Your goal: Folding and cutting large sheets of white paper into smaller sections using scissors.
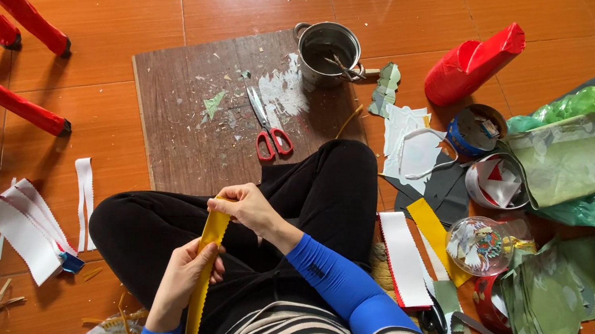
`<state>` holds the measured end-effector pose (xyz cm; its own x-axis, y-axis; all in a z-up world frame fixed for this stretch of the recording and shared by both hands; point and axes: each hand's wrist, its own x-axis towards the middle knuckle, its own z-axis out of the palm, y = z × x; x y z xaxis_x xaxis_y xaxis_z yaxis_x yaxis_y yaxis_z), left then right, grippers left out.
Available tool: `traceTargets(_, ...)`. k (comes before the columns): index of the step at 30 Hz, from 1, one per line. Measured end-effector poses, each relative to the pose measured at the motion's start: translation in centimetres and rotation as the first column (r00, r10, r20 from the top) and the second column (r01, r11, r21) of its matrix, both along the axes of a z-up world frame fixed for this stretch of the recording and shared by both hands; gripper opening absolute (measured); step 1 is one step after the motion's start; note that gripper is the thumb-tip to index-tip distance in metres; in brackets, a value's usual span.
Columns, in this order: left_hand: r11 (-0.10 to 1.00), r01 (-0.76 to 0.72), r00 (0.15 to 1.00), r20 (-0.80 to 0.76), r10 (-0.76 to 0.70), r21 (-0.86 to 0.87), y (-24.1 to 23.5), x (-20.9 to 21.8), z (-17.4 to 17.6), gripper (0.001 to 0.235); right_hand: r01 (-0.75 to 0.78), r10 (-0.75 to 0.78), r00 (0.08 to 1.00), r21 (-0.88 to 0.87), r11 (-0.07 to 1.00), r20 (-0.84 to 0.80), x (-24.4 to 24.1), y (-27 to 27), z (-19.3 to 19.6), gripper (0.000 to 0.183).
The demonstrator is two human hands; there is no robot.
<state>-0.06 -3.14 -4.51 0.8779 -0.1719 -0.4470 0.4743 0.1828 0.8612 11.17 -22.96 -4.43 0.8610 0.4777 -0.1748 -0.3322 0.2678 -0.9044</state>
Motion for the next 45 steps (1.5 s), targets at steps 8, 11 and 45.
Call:
traceTargets(8, 1.000, -0.010, 1.000, -0.008, 0.010, -0.006, -0.3, 0.0, -0.2, 0.033, 0.021, -0.019, 0.998, -0.039, 0.999, 0.055, -0.3, -0.1, 0.6, 0.019)
traceTargets(11, 1.000, -0.015, 1.000, -0.014, 0.015, -0.004, -0.4, 0.1, -0.1, 0.033, 0.058, -0.052, 0.994, -0.062, 0.996, 0.094, -0.2, -0.1, 0.8, 0.016)
traceTargets(45, 0.993, -0.121, 0.983, 0.138, 0.118, 0.013, 0.2, 1.7, -0.3, 0.025, -0.169, 0.173, 0.984, -0.067, 0.983, 0.046, -1.9, 0.7, 1.1, 0.022)
